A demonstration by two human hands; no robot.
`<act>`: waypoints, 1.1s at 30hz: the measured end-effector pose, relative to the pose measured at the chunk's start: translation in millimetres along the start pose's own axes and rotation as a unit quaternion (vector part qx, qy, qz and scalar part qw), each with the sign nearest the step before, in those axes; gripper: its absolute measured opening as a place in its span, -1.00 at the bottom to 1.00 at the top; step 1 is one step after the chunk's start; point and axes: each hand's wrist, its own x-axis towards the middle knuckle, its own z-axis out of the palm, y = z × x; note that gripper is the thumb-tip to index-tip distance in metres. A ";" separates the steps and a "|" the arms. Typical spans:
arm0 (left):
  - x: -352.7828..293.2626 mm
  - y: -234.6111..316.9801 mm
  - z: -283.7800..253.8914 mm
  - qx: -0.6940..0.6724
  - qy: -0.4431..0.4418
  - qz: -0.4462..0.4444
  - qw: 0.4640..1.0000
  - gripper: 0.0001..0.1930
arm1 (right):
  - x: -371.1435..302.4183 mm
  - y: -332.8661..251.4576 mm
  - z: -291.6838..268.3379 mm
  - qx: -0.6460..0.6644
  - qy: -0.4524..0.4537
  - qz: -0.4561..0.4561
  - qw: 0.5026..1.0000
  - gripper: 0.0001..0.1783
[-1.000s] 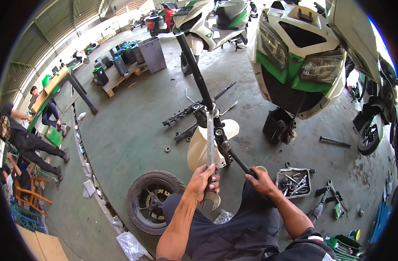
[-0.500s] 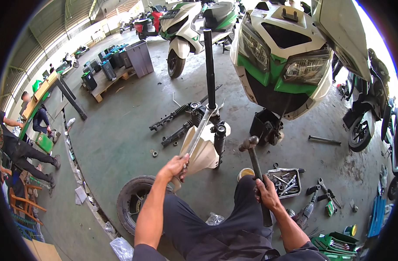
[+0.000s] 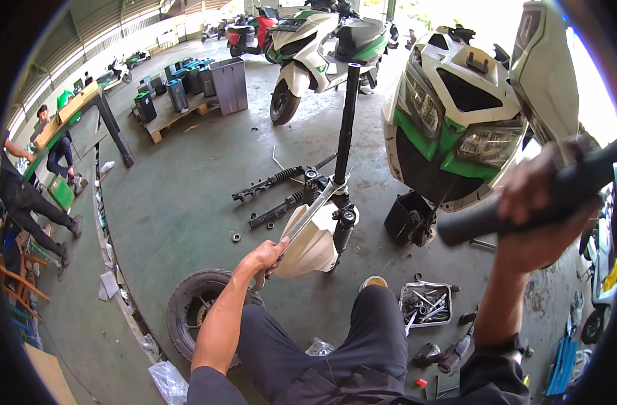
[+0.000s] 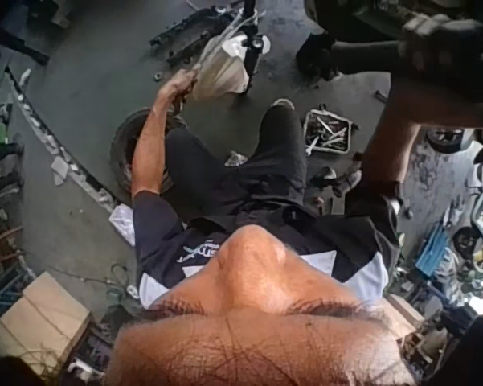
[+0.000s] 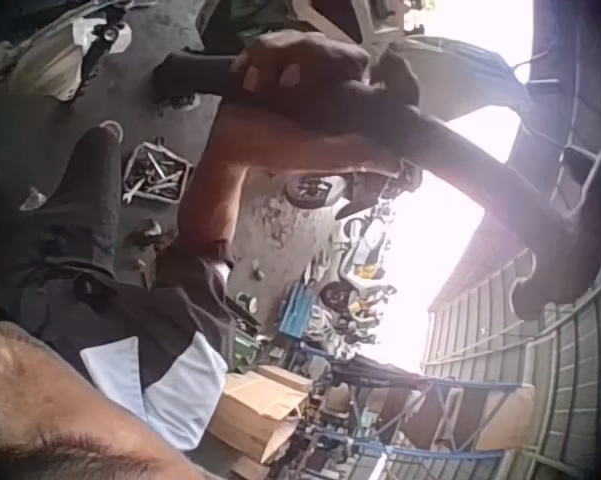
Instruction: The person assembles components of a scooter front fork assembly by hand and using tools, including applying grease to internal parts, inserting them into the fork tubes, and using a large wrench and hammer to drive parts into place on the scooter frame.
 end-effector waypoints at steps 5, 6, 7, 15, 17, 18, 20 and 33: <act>3.7 -0.6 -4.9 0.007 0.001 0.005 1.000 -0.35 | 59.2 1.6 30.3 -0.014 -0.061 -0.157 0.986 -0.25; 5.2 0.8 -3.6 0.004 0.001 0.007 1.000 -0.35 | 38.1 28.0 38.3 -0.073 -0.033 -0.146 0.986 -0.22; 3.6 0.1 -1.5 0.004 0.001 0.017 1.000 -0.35 | 0.7 62.1 25.2 -0.153 -0.004 -0.102 0.983 -0.27; 49.6 4.4 30.3 0.040 0.058 0.090 0.993 -0.26 | -118.8 175.0 -39.8 -0.370 -0.247 0.399 0.802 -0.51; 48.1 7.6 41.1 0.092 0.066 0.084 0.990 -0.20 | -84.2 129.6 -3.3 -0.355 -0.236 0.376 0.823 -0.55; 49.3 14.8 37.6 0.090 0.069 0.087 0.990 -0.20 | -63.0 114.4 14.8 -0.311 -0.205 0.353 0.858 -0.57; 45.4 16.0 40.4 0.119 0.044 0.086 0.988 -0.19 | -31.2 81.4 36.9 -0.281 -0.165 0.257 0.910 -0.65; 56.8 -7.8 64.5 0.150 0.139 0.143 0.968 -0.25 | -204.3 197.0 -131.3 -0.443 -0.184 0.369 0.796 -0.58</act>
